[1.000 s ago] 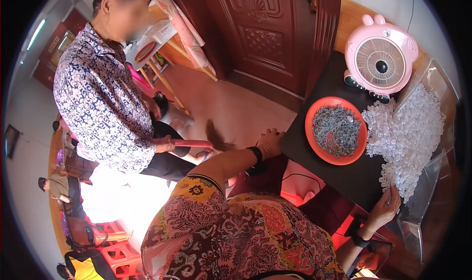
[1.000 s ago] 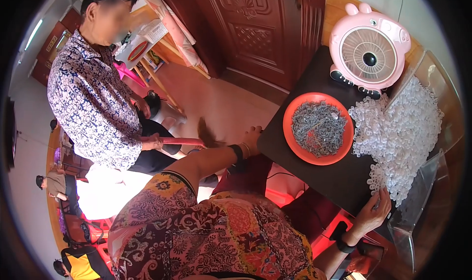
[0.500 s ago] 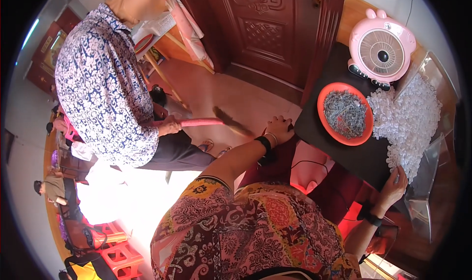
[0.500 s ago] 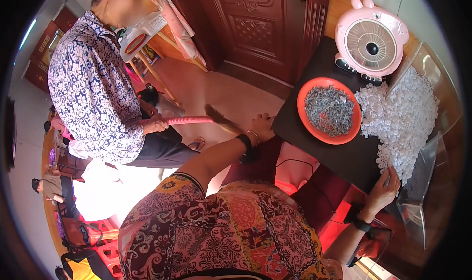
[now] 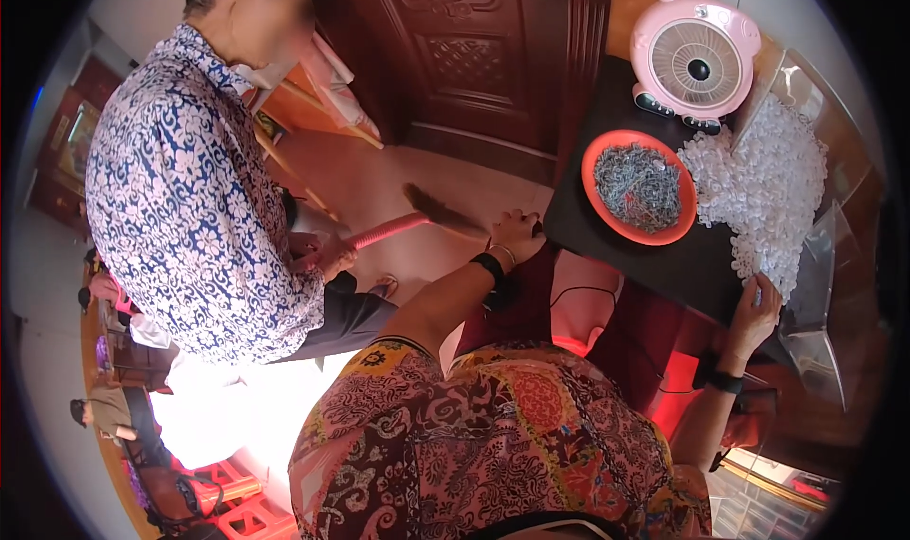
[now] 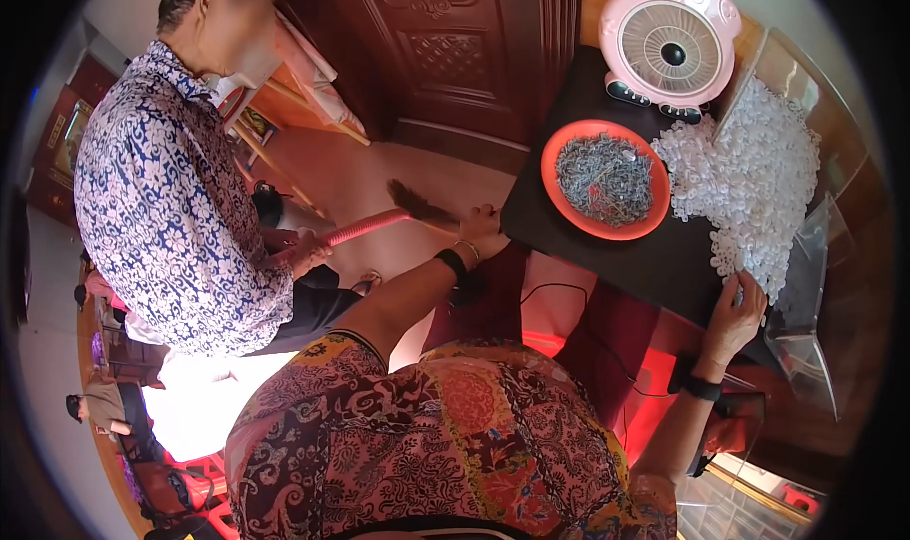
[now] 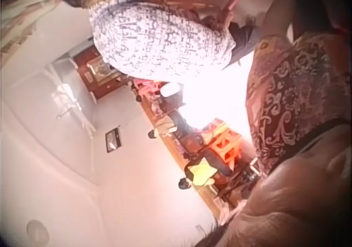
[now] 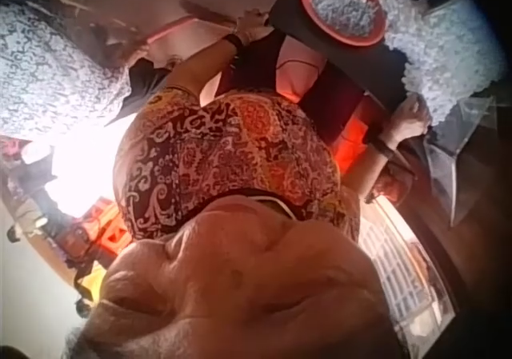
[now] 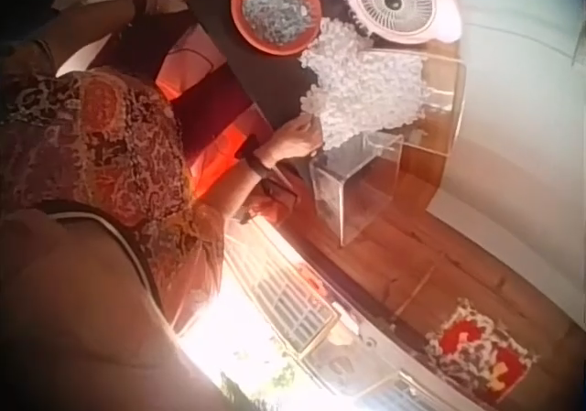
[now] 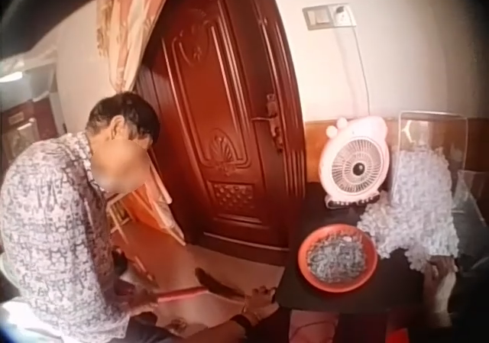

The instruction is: The recorder is manually assembling small white plastic components by inserting small grey pins into them.

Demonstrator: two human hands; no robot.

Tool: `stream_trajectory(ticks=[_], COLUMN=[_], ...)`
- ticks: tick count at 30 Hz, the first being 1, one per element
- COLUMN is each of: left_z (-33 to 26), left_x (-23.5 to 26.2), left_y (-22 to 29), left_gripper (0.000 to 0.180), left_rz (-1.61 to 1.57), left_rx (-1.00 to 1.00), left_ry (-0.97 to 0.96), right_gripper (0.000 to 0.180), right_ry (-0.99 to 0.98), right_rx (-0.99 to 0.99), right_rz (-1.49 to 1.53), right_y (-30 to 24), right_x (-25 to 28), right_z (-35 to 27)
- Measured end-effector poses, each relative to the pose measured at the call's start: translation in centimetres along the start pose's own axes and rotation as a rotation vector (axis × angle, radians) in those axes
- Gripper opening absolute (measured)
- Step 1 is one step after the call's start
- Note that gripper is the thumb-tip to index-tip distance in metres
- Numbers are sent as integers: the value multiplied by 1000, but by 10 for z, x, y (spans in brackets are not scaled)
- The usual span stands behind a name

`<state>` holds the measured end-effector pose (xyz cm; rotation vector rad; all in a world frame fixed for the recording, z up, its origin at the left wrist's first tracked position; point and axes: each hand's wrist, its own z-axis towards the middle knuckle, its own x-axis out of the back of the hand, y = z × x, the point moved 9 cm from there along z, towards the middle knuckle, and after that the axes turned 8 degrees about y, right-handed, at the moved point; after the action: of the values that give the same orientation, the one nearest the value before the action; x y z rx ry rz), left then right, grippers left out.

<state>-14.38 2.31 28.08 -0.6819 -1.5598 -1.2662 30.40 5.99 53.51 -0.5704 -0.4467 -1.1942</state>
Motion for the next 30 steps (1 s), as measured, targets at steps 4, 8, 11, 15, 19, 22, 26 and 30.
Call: stream_trajectory(ticks=[4, 8, 11, 15, 19, 22, 26, 30], left_z=[104, 107, 105, 107, 103, 101, 103, 103], left_x=[-83, -77, -50, -46, -44, -44, -43, -46], left_y=[-32, -9, 2, 8, 14, 19, 22, 23], left_gripper=[47, 46, 47, 47, 47, 47, 47, 47], left_rz=[20, 60, 50, 66, 47, 49, 26, 14], left_rx=[-105, -148, -54, -53, -55, -64, -71, -86], left_ry=[46, 31, -1, -3, -18, -12, -13, -7], right_gripper=[14, 13, 14, 14, 14, 14, 13, 13], right_ry=[-1, -15, -36, -41, -41, -46, -45, -30], right_rx=[-34, -60, -51, -73, -92, -123, -144, -134], right_rz=[12, -17, -8, -17, -27, -28, -30, -43], right_y=[17, 22, 28, 35, 45, 52, 55, 51], right_x=[-96, -102, -108, -107, -101, -98, -95, -89], right_z=[19, 22, 24, 25, 19, 14, 12, 14])
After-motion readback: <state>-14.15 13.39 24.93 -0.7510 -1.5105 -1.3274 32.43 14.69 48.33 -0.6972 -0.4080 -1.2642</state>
